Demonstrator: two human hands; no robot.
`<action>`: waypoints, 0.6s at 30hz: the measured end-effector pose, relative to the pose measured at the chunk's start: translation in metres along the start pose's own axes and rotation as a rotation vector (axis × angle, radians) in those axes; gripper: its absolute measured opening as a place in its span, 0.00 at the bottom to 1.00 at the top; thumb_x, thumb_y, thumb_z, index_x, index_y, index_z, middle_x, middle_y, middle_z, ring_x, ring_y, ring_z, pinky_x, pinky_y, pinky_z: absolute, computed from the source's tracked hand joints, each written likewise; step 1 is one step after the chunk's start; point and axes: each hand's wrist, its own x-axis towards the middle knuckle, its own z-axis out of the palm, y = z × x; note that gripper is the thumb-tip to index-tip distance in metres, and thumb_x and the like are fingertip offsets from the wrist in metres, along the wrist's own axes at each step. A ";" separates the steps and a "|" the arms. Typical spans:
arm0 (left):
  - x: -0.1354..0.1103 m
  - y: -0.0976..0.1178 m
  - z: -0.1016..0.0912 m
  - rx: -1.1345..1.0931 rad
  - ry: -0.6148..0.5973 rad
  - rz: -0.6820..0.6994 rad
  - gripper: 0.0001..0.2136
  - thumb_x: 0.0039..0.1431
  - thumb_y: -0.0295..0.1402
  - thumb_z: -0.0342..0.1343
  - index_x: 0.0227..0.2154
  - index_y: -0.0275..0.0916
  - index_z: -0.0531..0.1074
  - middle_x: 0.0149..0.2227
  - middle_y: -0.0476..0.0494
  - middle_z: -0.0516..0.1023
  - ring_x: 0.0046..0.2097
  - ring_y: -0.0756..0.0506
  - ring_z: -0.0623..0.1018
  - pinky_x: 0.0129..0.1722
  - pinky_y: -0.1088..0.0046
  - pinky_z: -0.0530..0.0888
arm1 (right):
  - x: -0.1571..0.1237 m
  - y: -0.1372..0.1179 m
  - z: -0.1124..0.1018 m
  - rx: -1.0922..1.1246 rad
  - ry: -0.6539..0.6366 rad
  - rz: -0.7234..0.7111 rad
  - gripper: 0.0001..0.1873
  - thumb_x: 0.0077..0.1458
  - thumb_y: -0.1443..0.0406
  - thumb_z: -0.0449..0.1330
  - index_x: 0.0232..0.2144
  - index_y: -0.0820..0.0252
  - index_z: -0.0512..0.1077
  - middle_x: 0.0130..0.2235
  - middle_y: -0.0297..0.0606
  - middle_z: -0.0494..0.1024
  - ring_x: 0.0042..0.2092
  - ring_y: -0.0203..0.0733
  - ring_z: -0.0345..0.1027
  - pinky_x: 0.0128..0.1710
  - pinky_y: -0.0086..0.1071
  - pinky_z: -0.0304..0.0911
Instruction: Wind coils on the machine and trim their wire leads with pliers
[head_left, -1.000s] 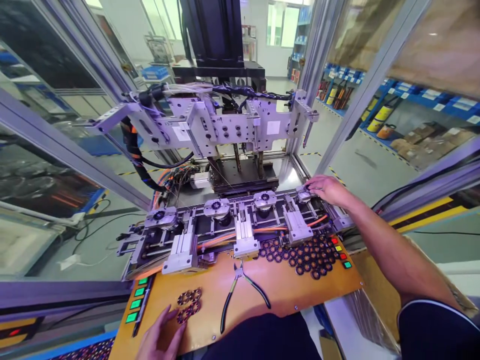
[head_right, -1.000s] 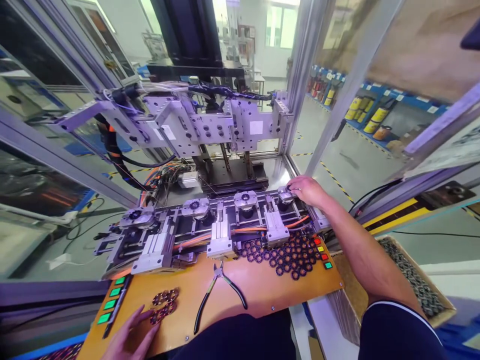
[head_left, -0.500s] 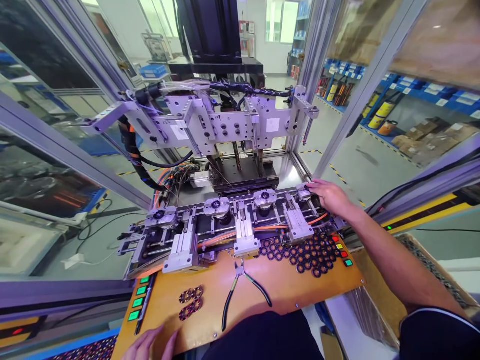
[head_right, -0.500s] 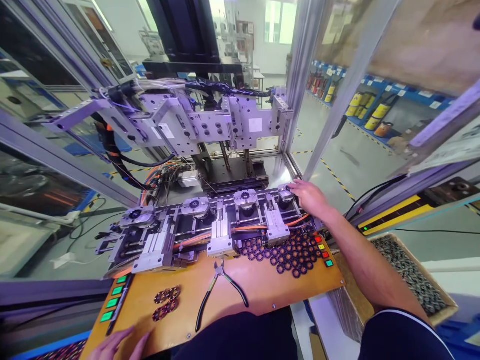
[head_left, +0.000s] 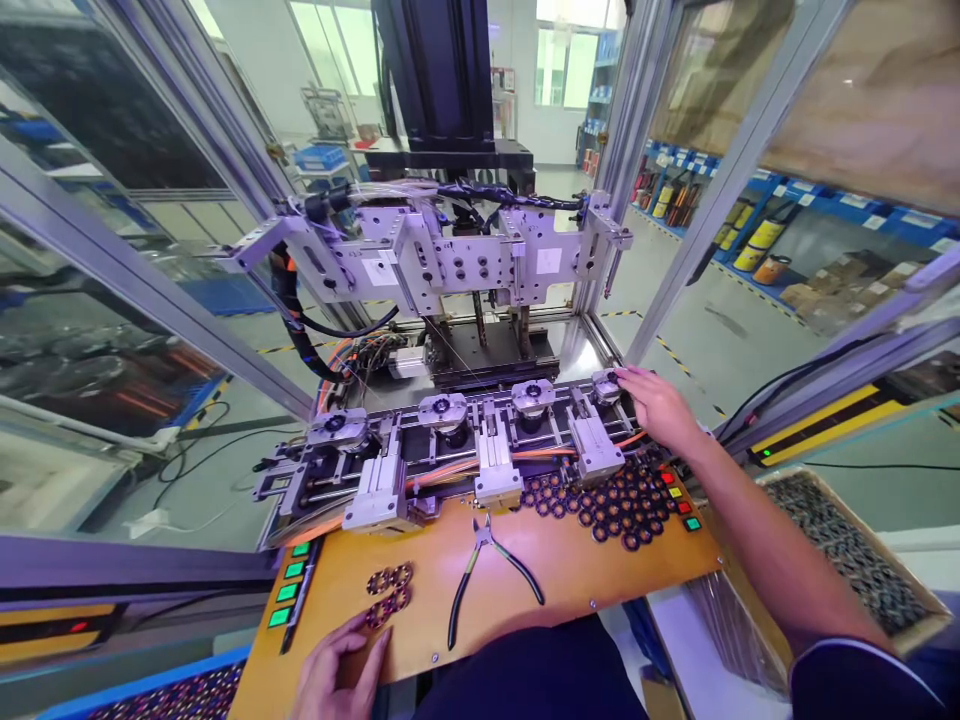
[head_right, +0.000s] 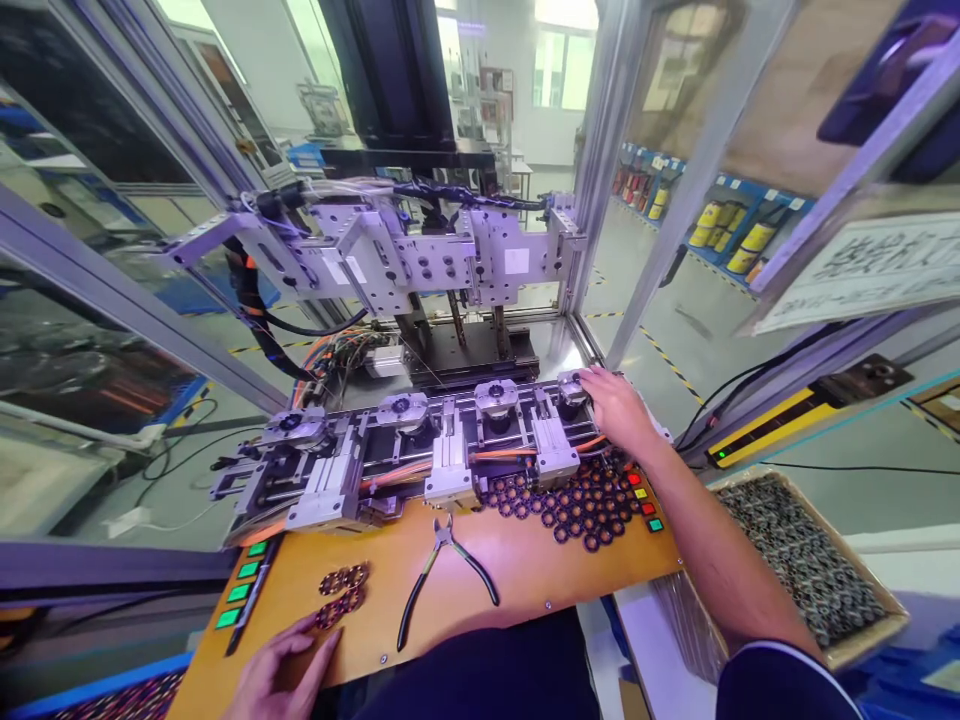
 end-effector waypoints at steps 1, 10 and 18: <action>0.000 0.001 0.001 -0.011 0.003 -0.014 0.21 0.54 0.56 0.55 0.29 0.41 0.68 0.35 0.40 0.80 0.37 0.39 0.81 0.41 0.58 0.78 | -0.010 -0.007 -0.008 -0.001 0.063 0.024 0.22 0.57 0.76 0.49 0.48 0.63 0.77 0.53 0.41 0.76 0.58 0.47 0.68 0.59 0.44 0.66; 0.002 0.015 0.009 -0.161 -0.014 -0.190 0.18 0.54 0.52 0.57 0.31 0.41 0.67 0.39 0.38 0.80 0.42 0.38 0.81 0.46 0.54 0.76 | -0.176 -0.038 -0.020 -0.019 0.368 0.675 0.22 0.61 0.56 0.51 0.42 0.68 0.77 0.44 0.51 0.80 0.45 0.51 0.76 0.51 0.43 0.69; 0.006 0.023 0.008 -0.251 -0.037 -0.374 0.16 0.49 0.47 0.63 0.32 0.40 0.71 0.35 0.42 0.80 0.40 0.40 0.79 0.45 0.60 0.75 | -0.230 -0.028 0.011 0.001 0.005 1.054 0.32 0.50 0.47 0.50 0.40 0.67 0.78 0.34 0.52 0.81 0.34 0.56 0.75 0.33 0.43 0.70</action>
